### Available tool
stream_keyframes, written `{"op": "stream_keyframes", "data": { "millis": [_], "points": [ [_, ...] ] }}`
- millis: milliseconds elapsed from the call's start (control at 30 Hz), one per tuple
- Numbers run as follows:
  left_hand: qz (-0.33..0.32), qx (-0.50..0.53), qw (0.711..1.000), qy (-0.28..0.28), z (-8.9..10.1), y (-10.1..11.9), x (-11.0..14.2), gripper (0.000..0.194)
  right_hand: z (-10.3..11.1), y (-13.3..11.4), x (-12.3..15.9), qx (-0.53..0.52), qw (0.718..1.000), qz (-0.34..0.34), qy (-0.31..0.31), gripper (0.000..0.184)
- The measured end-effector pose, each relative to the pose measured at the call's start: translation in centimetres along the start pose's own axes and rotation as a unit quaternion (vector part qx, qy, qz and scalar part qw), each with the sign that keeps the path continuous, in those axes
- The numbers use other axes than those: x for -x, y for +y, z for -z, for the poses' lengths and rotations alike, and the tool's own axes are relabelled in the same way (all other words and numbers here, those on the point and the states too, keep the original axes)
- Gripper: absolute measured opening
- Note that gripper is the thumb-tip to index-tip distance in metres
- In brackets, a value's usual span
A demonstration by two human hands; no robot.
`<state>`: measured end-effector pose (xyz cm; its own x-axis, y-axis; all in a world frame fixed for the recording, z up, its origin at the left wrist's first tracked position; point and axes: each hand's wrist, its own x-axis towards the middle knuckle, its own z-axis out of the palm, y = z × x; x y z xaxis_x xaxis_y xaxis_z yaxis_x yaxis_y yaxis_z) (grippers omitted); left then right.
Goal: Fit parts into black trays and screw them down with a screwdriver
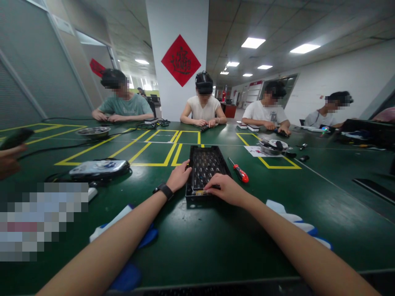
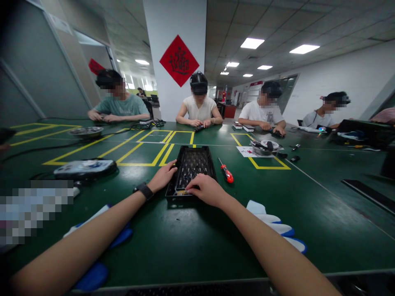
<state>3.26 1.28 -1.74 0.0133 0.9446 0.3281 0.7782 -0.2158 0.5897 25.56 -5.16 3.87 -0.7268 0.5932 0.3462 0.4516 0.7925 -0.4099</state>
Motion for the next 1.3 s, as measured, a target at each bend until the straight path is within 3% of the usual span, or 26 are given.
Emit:
{"op": "stream_keyframes", "data": {
  "millis": [133, 1300],
  "points": [
    [-0.018, 0.018, 1.000, 0.019, 0.11, 0.19, 0.36, 0.049, -0.16, 0.14, 0.03, -0.006, 1.000, -0.003, 0.006, 0.015],
    [-0.020, 0.017, 1.000, -0.004, 0.29, 0.19, 0.48, 0.050, -0.15, 0.28, 0.09, -0.009, 1.000, -0.013, 0.005, 0.014]
  ]
}}
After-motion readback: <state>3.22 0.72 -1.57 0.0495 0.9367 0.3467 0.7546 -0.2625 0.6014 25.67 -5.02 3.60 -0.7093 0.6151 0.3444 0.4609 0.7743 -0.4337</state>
